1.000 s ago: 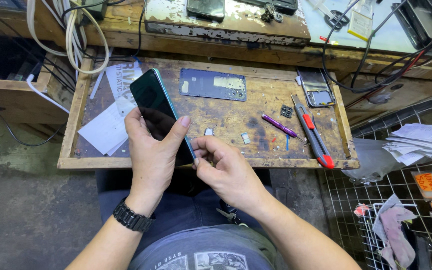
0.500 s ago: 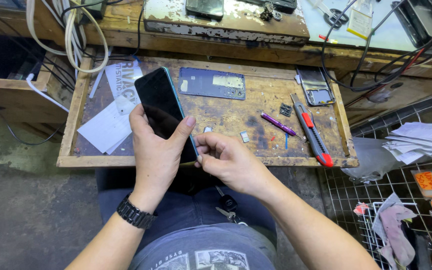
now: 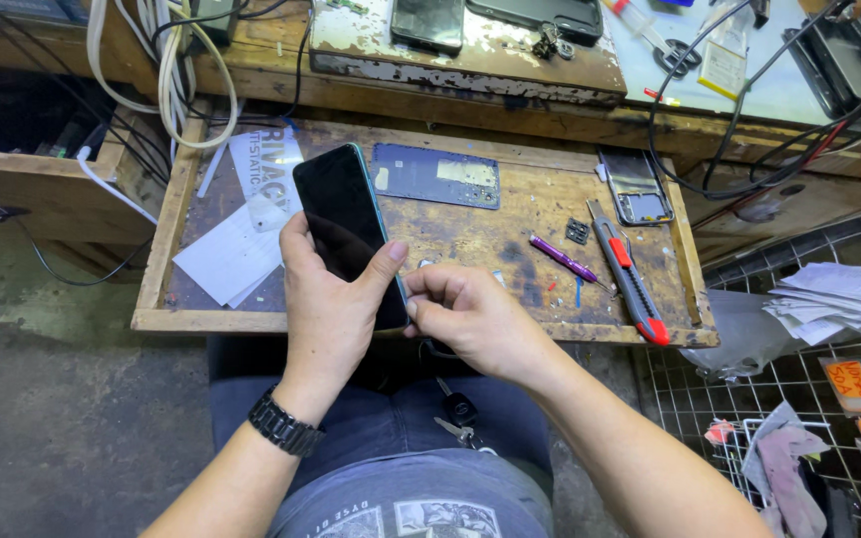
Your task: The person disassembles a mobile phone using a screwdriver and a metal tool, removing internal components and small screws from the chassis.
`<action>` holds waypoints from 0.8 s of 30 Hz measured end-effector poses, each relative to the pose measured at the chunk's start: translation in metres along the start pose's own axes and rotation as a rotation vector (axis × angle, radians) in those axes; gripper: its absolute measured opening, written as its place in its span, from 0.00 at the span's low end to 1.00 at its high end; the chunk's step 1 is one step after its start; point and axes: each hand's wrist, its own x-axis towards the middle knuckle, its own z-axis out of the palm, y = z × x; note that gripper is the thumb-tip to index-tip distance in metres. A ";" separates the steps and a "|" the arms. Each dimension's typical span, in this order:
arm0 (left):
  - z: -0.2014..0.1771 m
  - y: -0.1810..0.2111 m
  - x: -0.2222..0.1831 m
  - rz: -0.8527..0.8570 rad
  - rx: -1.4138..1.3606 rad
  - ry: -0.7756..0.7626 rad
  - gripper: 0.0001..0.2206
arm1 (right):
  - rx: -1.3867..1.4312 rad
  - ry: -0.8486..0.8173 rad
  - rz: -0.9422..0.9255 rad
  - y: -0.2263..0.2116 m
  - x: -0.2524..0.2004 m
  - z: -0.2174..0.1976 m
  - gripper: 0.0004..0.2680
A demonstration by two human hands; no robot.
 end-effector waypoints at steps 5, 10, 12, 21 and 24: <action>0.000 -0.001 0.000 -0.020 0.049 -0.007 0.39 | -0.008 -0.063 0.001 -0.004 0.003 -0.005 0.10; 0.000 0.003 -0.001 -0.066 -0.054 -0.025 0.38 | -0.014 -0.092 -0.033 -0.013 0.004 -0.001 0.09; 0.001 0.004 -0.002 -0.030 -0.034 -0.017 0.37 | -0.040 -0.059 -0.048 -0.015 0.006 0.001 0.07; 0.010 0.000 0.012 -0.096 -0.084 0.008 0.36 | -0.217 0.033 -0.020 -0.016 0.029 -0.010 0.05; 0.013 -0.002 0.017 -0.106 -0.100 -0.002 0.36 | -0.185 0.052 -0.020 -0.017 0.034 -0.012 0.06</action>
